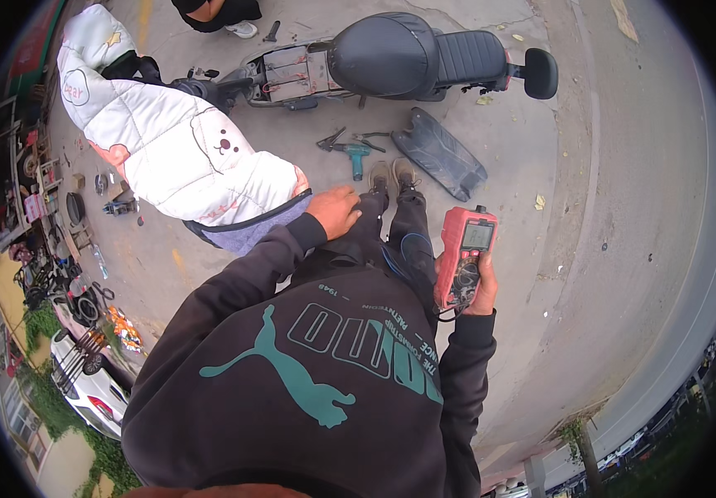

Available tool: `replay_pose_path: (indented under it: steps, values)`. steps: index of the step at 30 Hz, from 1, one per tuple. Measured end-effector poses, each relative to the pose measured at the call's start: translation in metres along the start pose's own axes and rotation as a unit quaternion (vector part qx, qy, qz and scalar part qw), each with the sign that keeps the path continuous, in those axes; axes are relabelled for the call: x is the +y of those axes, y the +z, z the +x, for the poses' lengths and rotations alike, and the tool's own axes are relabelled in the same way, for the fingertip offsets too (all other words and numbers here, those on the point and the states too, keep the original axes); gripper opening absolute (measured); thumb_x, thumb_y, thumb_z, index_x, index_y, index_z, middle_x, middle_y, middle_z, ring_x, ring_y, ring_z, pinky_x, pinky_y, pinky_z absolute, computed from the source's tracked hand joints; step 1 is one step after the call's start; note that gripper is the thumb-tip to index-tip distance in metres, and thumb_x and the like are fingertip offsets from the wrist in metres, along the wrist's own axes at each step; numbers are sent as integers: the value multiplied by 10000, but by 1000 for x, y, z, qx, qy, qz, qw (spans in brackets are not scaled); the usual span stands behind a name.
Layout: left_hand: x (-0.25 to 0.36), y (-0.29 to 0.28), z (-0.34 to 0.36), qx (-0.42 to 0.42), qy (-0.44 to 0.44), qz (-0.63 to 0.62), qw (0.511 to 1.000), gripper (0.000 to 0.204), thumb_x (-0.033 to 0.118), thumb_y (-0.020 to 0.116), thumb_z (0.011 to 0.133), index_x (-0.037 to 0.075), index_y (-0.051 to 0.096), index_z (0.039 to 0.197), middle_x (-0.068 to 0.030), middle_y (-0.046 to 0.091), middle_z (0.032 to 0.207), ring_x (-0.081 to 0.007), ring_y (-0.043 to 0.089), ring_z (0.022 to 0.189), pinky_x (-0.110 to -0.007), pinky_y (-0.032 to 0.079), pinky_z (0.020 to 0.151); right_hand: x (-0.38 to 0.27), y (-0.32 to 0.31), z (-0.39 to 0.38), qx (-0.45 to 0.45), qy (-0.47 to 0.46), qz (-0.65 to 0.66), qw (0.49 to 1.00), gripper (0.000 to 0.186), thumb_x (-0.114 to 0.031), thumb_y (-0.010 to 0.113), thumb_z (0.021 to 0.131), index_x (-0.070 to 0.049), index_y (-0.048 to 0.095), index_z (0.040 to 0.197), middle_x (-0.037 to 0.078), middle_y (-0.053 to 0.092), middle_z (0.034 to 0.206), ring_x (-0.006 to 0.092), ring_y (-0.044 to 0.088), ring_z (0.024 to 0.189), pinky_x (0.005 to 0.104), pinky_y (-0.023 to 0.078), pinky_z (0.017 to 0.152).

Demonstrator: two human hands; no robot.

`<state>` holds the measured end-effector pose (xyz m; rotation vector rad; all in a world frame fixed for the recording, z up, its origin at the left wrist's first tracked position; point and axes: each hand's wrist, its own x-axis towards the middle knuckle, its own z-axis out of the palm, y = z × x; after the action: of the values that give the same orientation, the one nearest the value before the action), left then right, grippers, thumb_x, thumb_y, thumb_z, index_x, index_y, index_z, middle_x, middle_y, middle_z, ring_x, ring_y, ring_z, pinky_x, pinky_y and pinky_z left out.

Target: The person uses a multimeter to test the battery terminals of an electric scooter, then uses a screwdriver to tighten connections. They insert a key into the ignition and attempt to start the scooter while another person holds it steady.

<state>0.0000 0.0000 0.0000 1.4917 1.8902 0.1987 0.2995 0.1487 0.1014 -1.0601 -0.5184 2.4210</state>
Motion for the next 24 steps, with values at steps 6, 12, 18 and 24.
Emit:
replay_pose_path:
  steps: [6, 12, 18, 24]
  values:
    - [-23, -1, 12, 69, -145, -130, 979, 317, 259, 646, 939, -2, 648, 1119, -175, 608, 1192, -387, 621, 1086, -454, 502, 941, -50, 34, 85, -105, 102, -13, 989, 600, -511, 520, 1019, 9, 519, 1318, 228, 685, 1026, 284, 713, 822, 397, 608, 676]
    - [-16, 2, 10, 139, -187, -147, 961, 312, 233, 657, 930, -14, 649, 1120, -182, 600, 1227, -381, 615, 1109, -442, 498, 954, -57, 56, 153, -88, 151, -122, 977, 635, -538, 558, 994, 4, 520, 1324, 200, 683, 1014, 249, 701, 805, 351, 591, 694]
    - [-4, -9, 24, 92, -265, -146, 949, 339, 235, 667, 926, -8, 639, 1161, -191, 574, 1289, -383, 602, 1148, -445, 494, 977, -67, 53, 212, -143, 247, -119, 951, 663, -421, 716, 932, 3, 484, 1385, 75, 646, 1202, 139, 656, 1025, 286, 539, 882]
    - [12, -53, 62, 174, -242, -152, 942, 329, 231, 663, 932, 3, 633, 1168, -192, 567, 1317, -386, 601, 1162, -437, 495, 978, -94, 39, 278, -157, 313, -147, 925, 623, -406, 714, 935, 2, 506, 1358, 81, 652, 1190, 142, 667, 1005, 294, 551, 873]
